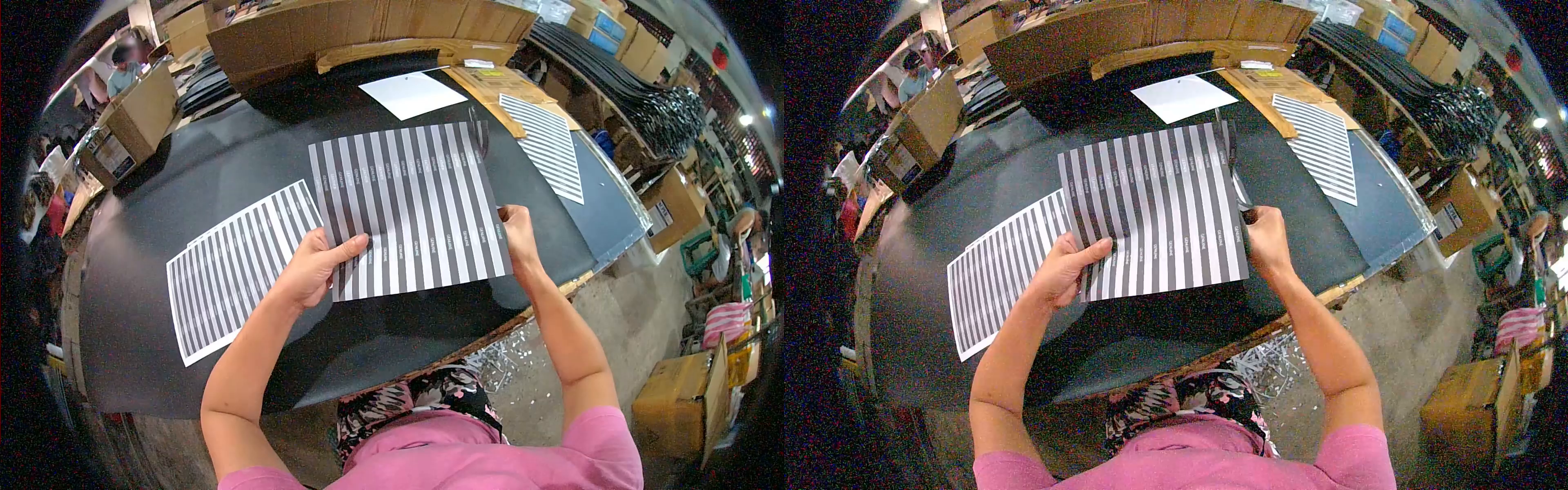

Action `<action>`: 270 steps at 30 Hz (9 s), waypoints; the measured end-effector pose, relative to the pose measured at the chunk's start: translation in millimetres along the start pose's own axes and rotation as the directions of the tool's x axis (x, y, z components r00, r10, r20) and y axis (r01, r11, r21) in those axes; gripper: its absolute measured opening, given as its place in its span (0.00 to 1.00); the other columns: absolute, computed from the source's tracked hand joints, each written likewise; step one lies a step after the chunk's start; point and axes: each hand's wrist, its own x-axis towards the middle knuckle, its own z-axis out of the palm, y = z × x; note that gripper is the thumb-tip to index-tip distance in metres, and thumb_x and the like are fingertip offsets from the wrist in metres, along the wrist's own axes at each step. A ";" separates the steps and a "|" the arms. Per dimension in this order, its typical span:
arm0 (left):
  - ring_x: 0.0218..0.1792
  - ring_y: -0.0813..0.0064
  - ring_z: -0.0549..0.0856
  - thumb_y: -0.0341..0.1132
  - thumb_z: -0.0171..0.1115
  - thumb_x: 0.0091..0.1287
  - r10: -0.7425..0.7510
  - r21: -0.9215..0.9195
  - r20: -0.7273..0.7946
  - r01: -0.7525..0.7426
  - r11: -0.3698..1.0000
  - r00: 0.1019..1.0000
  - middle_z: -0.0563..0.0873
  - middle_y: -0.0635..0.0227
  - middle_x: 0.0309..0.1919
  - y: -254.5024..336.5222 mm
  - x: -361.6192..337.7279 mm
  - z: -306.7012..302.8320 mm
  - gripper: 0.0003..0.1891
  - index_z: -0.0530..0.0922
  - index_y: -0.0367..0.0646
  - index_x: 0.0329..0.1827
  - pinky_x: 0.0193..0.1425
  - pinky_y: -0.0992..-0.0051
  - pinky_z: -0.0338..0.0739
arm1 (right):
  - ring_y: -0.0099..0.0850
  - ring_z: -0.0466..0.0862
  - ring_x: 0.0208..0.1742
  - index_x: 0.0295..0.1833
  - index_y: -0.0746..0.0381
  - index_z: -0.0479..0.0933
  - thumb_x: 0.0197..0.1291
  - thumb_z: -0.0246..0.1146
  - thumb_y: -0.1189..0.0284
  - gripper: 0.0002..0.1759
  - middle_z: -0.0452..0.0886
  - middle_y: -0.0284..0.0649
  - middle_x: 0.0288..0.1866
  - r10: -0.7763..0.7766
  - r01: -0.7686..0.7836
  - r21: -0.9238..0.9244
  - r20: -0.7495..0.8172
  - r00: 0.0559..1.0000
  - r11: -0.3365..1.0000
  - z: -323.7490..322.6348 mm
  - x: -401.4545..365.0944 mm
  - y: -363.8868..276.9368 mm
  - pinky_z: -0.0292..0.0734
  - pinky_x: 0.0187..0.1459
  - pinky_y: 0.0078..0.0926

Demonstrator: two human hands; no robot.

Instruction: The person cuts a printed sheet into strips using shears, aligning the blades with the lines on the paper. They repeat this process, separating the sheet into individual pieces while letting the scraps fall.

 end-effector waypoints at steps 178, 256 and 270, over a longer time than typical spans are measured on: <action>0.33 0.80 0.84 0.33 0.62 0.61 0.075 -0.080 -0.066 -0.080 0.994 0.995 0.84 0.61 0.36 9.0 2.8 -6.6 0.13 0.76 0.33 0.44 0.35 0.81 0.82 | 0.23 0.75 0.11 0.20 0.69 0.72 0.45 0.70 0.68 0.17 0.73 0.37 0.12 0.085 -0.098 0.058 0.196 0.977 0.994 6.9 -35.9 0.2 0.68 0.12 0.20; 0.38 0.81 0.83 0.34 0.64 0.60 -0.029 0.026 -0.033 0.029 0.999 0.999 0.83 0.63 0.39 -0.3 1.1 -0.9 0.16 0.75 0.33 0.45 0.41 0.81 0.79 | 0.20 0.76 0.21 0.28 0.75 0.79 0.48 0.66 0.67 0.17 0.80 0.40 0.21 0.008 -0.017 0.078 0.111 0.994 0.997 12.3 -2.7 19.8 0.70 0.23 0.20; 0.37 0.82 0.82 0.33 0.63 0.61 0.321 0.029 -0.210 -0.322 0.946 0.924 0.84 0.66 0.40 35.0 -1.5 -23.2 0.12 0.77 0.36 0.45 0.41 0.80 0.78 | 0.23 0.78 0.19 0.27 0.69 0.75 0.49 0.68 0.68 0.14 0.76 0.38 0.17 0.213 -0.206 -0.063 0.409 0.887 0.977 11.5 -65.5 -25.7 0.73 0.22 0.19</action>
